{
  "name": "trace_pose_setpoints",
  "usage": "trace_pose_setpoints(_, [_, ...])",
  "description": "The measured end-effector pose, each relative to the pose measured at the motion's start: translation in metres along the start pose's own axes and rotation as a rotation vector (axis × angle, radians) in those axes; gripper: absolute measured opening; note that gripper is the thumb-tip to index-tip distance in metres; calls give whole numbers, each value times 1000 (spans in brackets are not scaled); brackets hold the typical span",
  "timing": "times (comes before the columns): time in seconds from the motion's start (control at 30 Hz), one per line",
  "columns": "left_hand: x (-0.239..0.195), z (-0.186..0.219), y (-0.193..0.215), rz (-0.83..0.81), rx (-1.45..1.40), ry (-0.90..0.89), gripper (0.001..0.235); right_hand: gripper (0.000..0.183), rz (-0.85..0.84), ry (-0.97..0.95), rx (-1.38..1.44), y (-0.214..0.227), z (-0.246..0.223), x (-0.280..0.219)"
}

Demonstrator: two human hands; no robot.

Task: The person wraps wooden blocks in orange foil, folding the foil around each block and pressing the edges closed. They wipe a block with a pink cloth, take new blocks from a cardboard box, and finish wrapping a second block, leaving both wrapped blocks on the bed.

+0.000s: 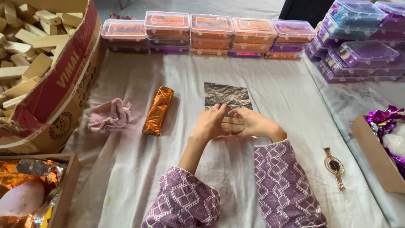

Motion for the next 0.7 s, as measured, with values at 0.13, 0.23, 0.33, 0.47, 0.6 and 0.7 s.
trace_pose_setpoints(0.13, [-3,7,-1,-88,52,59,91,69,40,-48,-107,4,19,7])
trace_pose_setpoints(0.23, [-1,2,-19,-13,67,70,83,60,47,-25,-90,4,16,3])
trace_pose_setpoints(0.33, [4,-15,-39,21,118,43,68,57,50,-64,-27,11,-1,1])
trace_pose_setpoints(0.47, [3,-10,-15,98,64,-22,55,56,57,-48,27,12,9,-2])
trace_pose_setpoints(0.6, [2,-13,-4,62,-63,11,53,52,55,-21,25,17,8,-1])
trace_pose_setpoints(0.7, [3,-20,-8,38,-86,25,49,50,58,-46,41,22,11,-1])
Point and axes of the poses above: each hand's wrist, its own x-axis towards the middle knuckle, its own y-axis out of the back of the hand, z = x × y, the point moved 8 cm from there along x, towards the middle knuckle, and after that the axes turned 7 degrees about x, right-handed, at the moved point
